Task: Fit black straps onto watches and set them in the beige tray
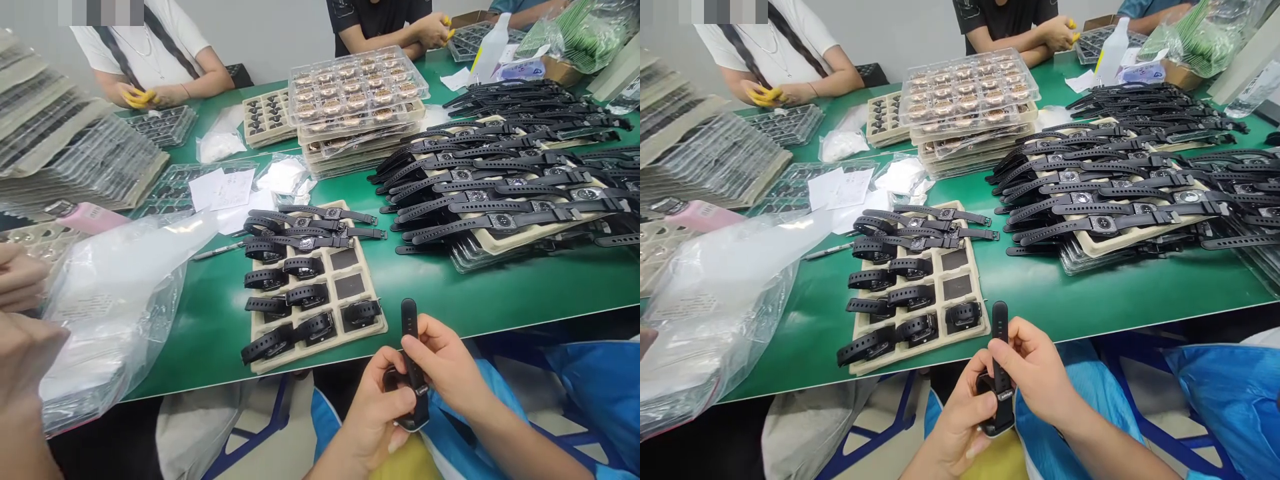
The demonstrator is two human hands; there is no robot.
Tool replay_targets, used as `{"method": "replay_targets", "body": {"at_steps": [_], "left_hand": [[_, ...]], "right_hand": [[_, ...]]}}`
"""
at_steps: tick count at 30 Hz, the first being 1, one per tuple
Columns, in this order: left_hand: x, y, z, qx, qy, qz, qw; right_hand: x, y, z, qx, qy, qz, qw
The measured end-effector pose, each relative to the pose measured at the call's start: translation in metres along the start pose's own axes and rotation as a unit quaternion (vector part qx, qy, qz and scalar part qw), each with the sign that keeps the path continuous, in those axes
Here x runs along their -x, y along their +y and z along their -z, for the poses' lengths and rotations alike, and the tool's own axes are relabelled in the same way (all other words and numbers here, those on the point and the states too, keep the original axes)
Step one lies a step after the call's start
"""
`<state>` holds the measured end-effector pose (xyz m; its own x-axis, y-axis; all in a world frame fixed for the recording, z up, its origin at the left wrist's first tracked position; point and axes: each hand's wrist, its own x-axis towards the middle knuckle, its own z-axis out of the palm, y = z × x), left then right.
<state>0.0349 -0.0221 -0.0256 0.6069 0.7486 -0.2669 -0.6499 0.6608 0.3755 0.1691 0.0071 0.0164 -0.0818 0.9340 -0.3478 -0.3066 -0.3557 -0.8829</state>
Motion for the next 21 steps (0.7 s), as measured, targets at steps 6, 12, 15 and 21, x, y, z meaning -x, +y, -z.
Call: {"method": "replay_targets", "body": {"at_steps": [6, 12, 15, 21], "left_hand": [[0.005, 0.008, -0.012, 0.027, 0.047, 0.028, 0.998], [0.005, -0.002, -0.005, 0.033, 0.065, 0.029, 0.997], [0.005, -0.007, -0.001, 0.038, 0.073, 0.027, 0.996], [0.006, -0.006, 0.003, -0.011, 0.084, 0.024, 0.996]], "right_hand": [[0.001, 0.003, -0.001, 0.018, 0.014, -0.002, 1.0], [0.001, 0.006, 0.0, 0.014, 0.015, 0.011, 1.0], [0.002, 0.01, 0.0, 0.025, 0.035, 0.043, 0.998], [0.007, 0.02, 0.005, 0.098, 0.078, 0.155, 0.98]]}}
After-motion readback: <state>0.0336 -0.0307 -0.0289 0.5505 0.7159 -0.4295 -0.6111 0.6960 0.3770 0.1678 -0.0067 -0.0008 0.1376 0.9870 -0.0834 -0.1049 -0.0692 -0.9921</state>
